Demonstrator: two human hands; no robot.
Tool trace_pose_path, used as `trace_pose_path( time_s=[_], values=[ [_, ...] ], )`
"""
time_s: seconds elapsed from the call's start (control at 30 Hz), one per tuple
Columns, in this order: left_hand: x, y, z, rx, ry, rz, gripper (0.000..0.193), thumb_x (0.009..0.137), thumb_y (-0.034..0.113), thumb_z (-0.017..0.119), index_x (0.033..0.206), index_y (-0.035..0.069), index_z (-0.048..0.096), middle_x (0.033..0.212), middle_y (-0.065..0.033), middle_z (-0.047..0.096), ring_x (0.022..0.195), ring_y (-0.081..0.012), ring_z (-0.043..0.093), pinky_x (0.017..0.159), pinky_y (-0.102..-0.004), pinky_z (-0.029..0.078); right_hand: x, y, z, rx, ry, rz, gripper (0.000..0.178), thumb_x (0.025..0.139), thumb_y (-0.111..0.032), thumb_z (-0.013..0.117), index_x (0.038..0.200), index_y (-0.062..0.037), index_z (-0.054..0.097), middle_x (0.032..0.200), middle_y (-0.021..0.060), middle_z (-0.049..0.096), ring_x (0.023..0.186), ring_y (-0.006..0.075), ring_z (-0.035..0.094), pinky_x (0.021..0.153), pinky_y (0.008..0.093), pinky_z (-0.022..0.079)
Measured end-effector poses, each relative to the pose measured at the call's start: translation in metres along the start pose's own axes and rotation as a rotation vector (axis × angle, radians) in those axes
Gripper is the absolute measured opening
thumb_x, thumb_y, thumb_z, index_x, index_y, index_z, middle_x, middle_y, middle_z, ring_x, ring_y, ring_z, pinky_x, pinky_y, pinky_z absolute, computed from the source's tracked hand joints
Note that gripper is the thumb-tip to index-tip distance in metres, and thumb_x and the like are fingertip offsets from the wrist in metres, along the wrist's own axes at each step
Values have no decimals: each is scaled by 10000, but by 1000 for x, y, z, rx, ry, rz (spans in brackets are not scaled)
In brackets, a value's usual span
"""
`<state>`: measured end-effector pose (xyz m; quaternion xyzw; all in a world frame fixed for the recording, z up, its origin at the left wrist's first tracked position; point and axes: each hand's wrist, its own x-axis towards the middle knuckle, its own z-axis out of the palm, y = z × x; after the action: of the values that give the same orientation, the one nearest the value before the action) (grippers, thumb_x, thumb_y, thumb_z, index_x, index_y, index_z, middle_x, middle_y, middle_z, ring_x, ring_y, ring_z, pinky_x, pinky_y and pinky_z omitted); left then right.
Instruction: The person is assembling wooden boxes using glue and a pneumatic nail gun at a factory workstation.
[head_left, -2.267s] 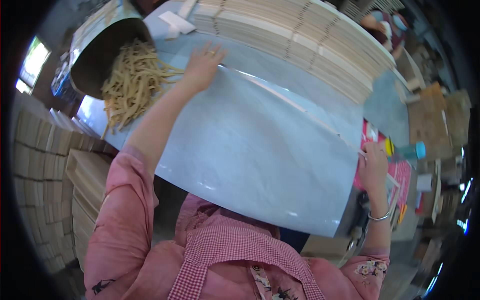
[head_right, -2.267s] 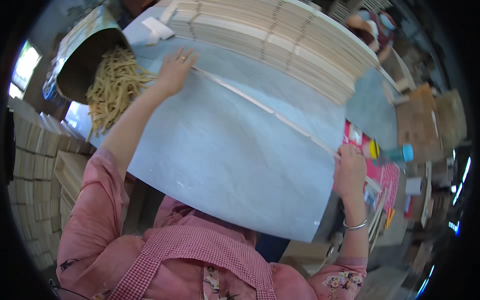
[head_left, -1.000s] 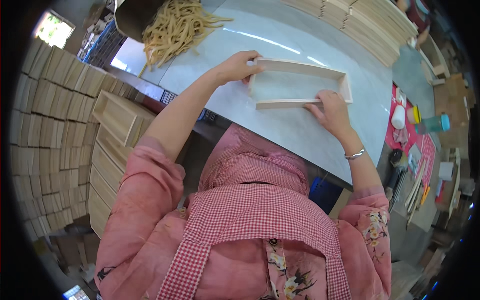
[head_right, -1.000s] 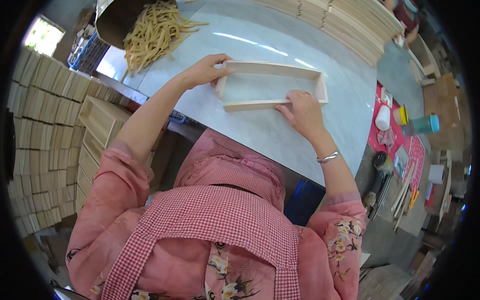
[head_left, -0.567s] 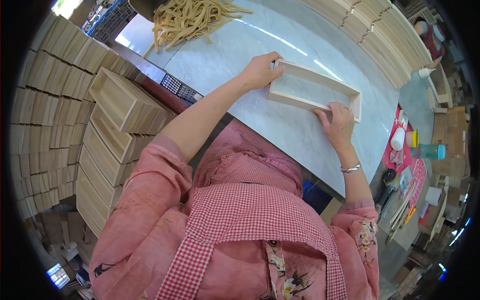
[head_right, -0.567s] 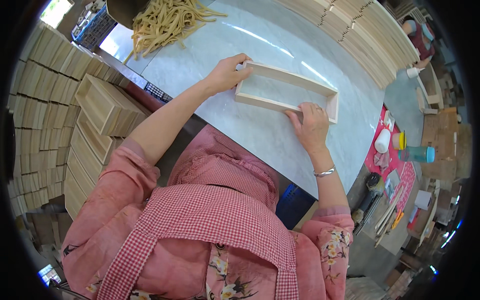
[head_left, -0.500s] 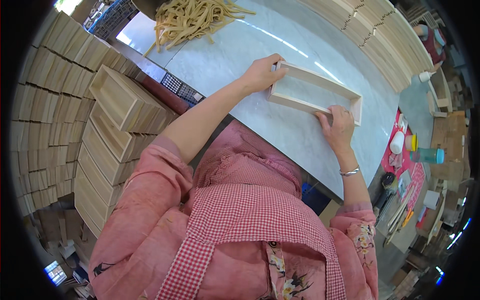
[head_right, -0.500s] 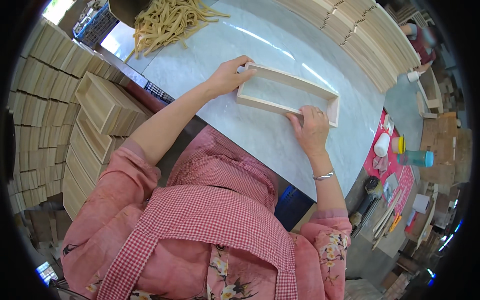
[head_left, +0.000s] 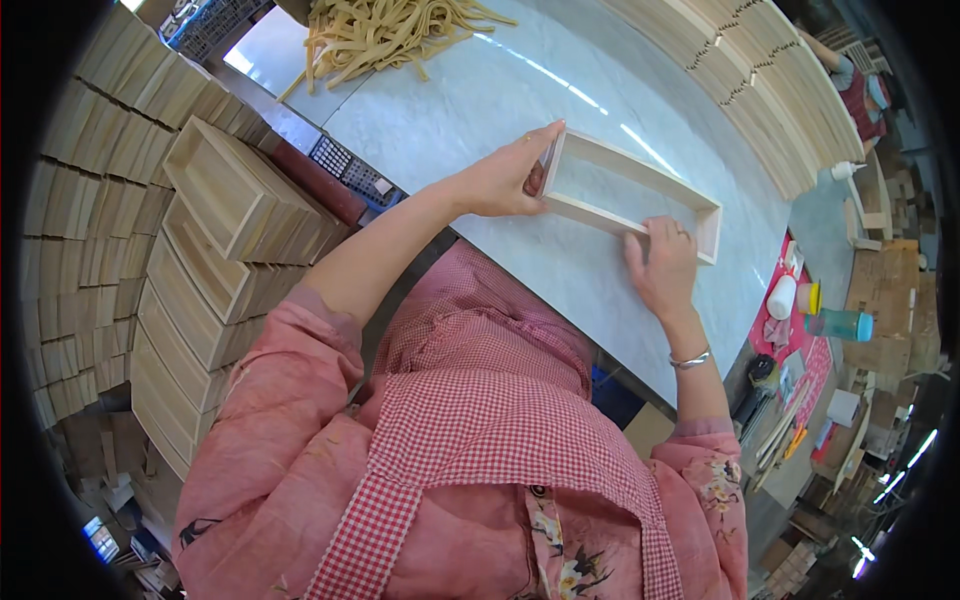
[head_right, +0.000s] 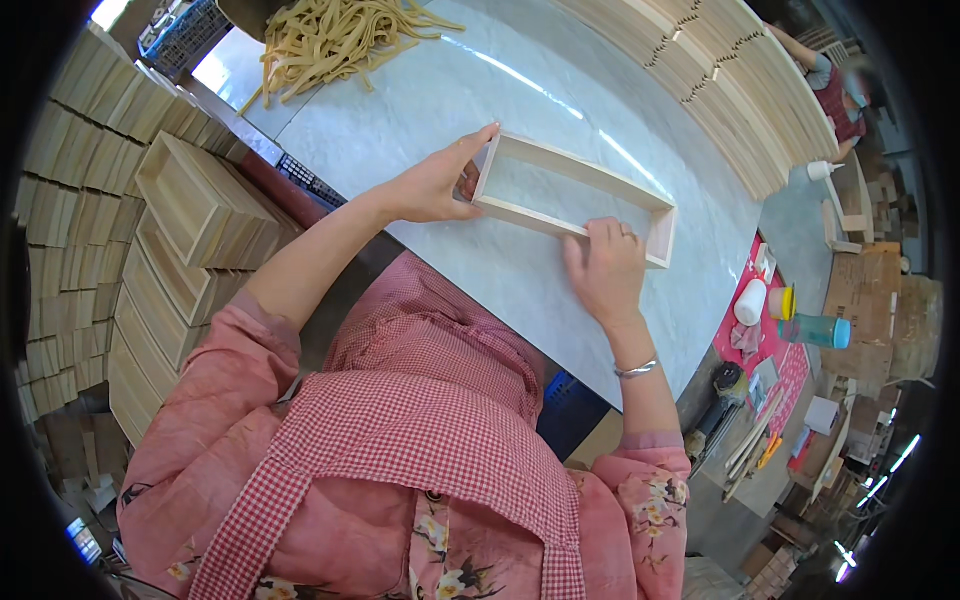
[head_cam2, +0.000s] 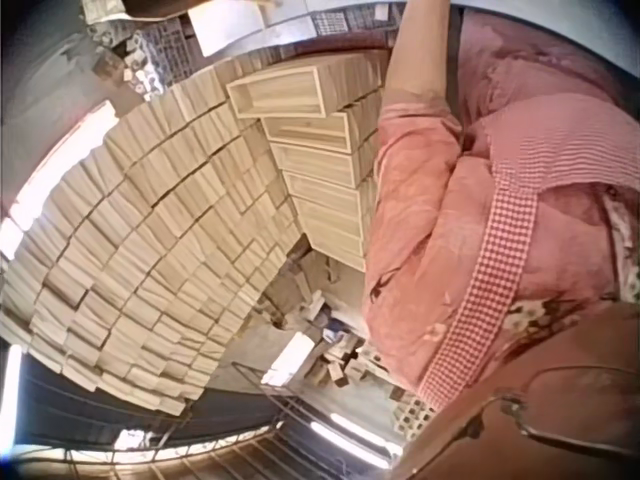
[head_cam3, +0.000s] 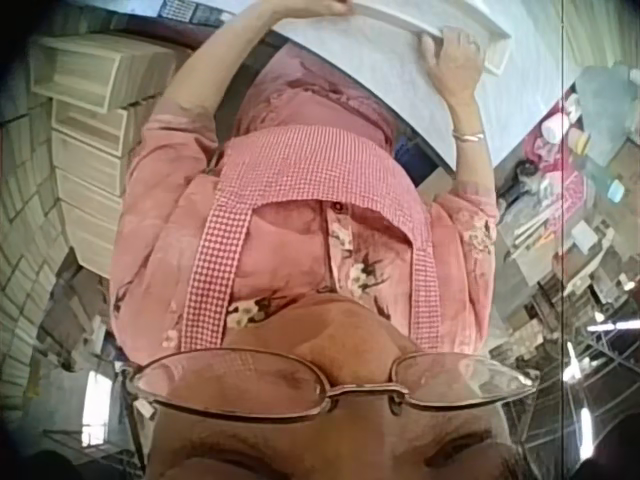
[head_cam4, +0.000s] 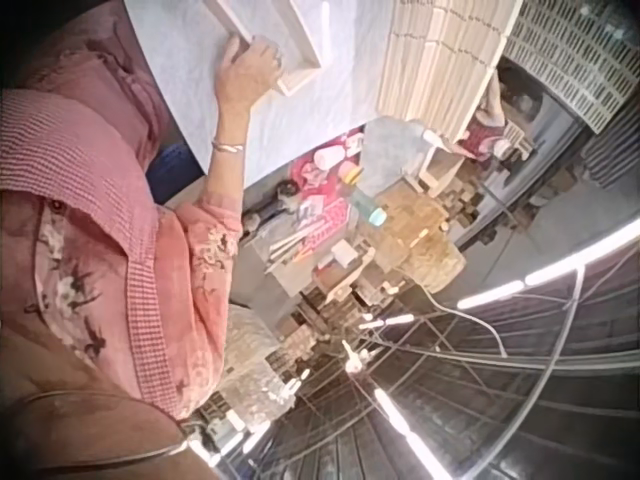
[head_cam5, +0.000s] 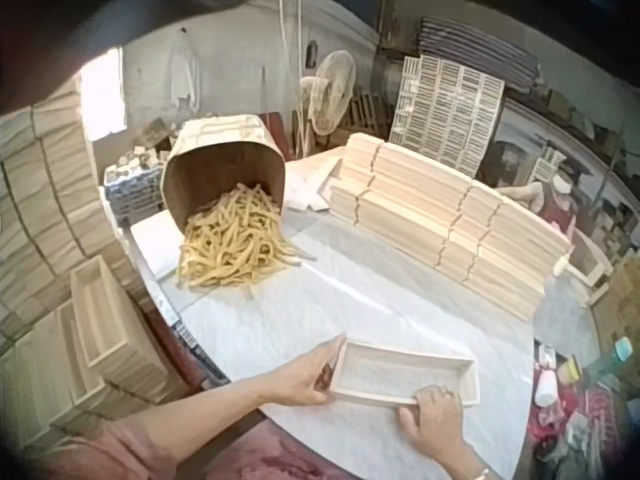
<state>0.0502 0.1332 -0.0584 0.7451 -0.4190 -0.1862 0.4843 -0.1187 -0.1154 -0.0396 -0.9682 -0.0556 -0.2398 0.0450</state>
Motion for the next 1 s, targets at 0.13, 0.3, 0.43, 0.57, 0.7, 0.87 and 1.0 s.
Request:
trace_pose_path(
  time_s=[0.13, 0.3, 0.43, 0.57, 0.7, 0.87, 1.0],
  values=[
    [-1, 0, 0, -59, -11, -7, 1062, 724, 27, 783, 1597, -17, 180, 1401, -238, 498, 909, -282, 602, 820, -339, 535, 32, -53, 18, 11, 40, 0, 430, 816, -472, 746, 923, -80, 605, 821, 59, 611, 779, 288, 581, 777, 395, 433],
    [0, 1, -2, -110, -40, -63, 1054, 712, -11, 764, 1605, 30, 204, 1441, -237, 469, 920, -297, 607, 821, -349, 534, 48, -80, 50, -26, 139, 142, 466, 762, -540, 775, 798, -115, 587, 779, 26, 584, 733, 231, 545, 713, 363, 396],
    [2, -1, 5, -51, -29, -40, 1043, 704, -37, 747, 1608, 102, 248, 1496, -241, 427, 956, -318, 617, 837, -362, 533, 49, -84, 57, -95, 158, 182, 467, 755, -550, 779, 755, -131, 573, 753, 8, 565, 710, 209, 521, 685, 350, 372],
    [0, -1, 15, 165, 68, 154, 1025, 699, -55, 730, 1600, 182, 301, 1552, -250, 375, 1006, -343, 628, 859, -379, 532, 52, -86, 55, -130, 176, 168, 456, 773, -543, 771, 731, -143, 557, 724, -10, 541, 690, 194, 496, 661, 341, 350],
    [-4, 0, 17, 119, 52, 62, 974, 702, -53, 733, 1562, 231, 374, 1589, -265, 328, 1073, -388, 629, 900, -402, 525, 49, -84, 47, 22, 132, 125, 302, 829, -380, 772, 798, -116, 628, 796, 1, 575, 718, 192, 513, 685, 349, 383],
    [-4, 0, 18, 88, 77, 90, 893, 741, -67, 718, 1545, 172, 411, 1600, -262, 318, 922, -270, 639, 822, -358, 529, 52, -81, 29, 315, 191, -120, 115, 839, -151, 751, 925, -95, 701, 912, 24, 610, 763, 197, 537, 716, 353, 434],
    [-2, -2, 22, 86, 108, 110, 875, 746, -47, 736, 1537, 156, 421, 1597, -268, 319, 902, -268, 636, 828, -360, 531, 50, -73, 32, 401, 93, -120, 204, 812, -38, 729, 1009, -87, 718, 984, 42, 621, 790, 214, 547, 738, 346, 462]
  ],
)
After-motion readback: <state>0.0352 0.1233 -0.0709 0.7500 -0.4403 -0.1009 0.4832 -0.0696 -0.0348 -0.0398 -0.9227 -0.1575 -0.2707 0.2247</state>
